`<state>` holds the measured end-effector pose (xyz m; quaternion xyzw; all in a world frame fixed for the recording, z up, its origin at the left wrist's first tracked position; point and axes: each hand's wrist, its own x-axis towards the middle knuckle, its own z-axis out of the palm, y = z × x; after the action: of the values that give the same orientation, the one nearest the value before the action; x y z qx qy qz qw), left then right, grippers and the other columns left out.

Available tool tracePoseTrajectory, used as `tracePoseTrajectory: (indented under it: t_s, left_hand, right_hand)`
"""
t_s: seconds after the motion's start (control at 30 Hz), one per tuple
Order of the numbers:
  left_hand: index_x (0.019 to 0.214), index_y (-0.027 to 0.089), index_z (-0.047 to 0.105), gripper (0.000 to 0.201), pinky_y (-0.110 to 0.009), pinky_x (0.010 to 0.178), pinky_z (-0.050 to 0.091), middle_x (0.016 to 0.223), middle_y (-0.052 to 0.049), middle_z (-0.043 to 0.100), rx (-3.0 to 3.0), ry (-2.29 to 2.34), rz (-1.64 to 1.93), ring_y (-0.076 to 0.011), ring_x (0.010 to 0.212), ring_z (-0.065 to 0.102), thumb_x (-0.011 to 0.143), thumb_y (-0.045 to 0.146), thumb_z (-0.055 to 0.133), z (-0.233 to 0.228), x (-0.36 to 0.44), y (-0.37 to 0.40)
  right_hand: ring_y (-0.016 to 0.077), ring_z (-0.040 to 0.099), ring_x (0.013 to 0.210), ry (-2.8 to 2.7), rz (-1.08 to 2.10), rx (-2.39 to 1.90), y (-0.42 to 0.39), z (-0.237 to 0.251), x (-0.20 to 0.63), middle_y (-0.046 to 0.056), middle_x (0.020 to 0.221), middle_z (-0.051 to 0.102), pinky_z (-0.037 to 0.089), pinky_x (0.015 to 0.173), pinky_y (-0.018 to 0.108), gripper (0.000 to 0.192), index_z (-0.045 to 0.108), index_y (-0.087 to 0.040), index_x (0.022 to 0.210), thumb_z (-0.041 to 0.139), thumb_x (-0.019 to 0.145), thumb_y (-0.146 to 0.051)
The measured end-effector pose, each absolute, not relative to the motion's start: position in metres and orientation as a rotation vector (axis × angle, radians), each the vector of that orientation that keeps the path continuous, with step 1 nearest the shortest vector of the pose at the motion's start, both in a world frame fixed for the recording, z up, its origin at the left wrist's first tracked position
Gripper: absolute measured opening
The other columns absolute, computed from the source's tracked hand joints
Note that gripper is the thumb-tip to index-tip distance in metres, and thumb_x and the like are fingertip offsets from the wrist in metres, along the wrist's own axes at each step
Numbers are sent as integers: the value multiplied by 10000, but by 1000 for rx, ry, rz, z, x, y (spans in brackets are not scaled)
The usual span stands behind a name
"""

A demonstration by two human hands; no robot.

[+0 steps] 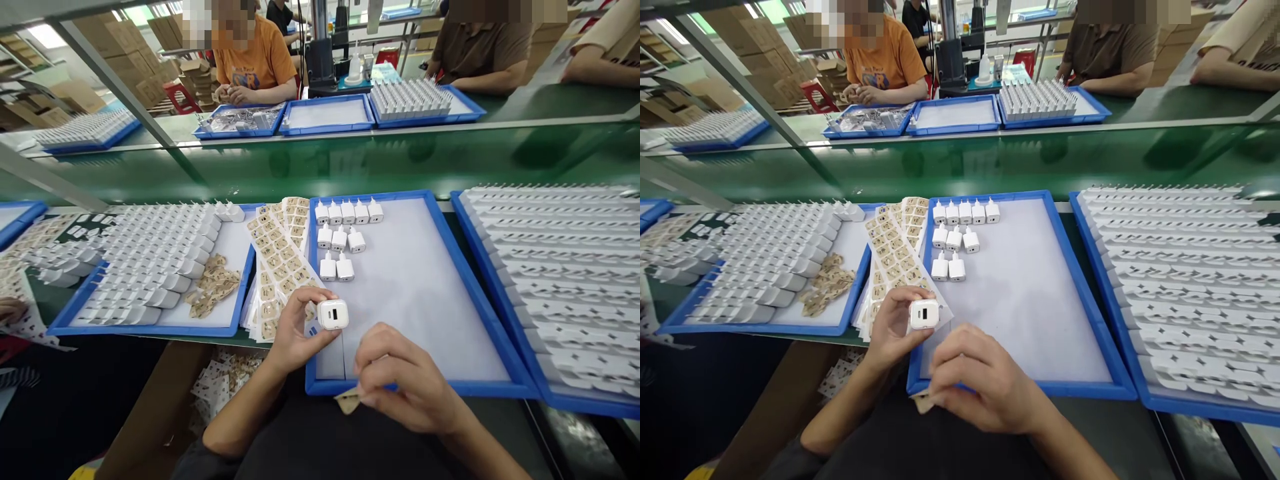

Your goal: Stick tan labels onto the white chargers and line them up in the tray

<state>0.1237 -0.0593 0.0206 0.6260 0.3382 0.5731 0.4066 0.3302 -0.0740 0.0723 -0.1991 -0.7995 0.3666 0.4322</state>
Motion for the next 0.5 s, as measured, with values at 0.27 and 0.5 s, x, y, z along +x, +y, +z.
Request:
tracePoseTrajectory:
  t_s: [0.27,0.5]
  left_hand:
    - [1160,232,552,391,-355,910,506,1135,-61,677,2304,1164,910,-239,1076,609,799,93,612,63,130,-5]
    - [1138,157,563,338,-384,910,469,1176,-105,650,2992,1048,335,-275,1129,513,861,11,437,52,206,100]
  right_hand:
    - [179,608,753,-1692,810,-1056,-72,45,384,29,821,633,489,664,316,108,620,-221,929,589,941,-118]
    - [174,603,754,-1673,731,-1123,-71,37,398,29,823,639,481,676,310,88,619,-218,911,578,960,-158]
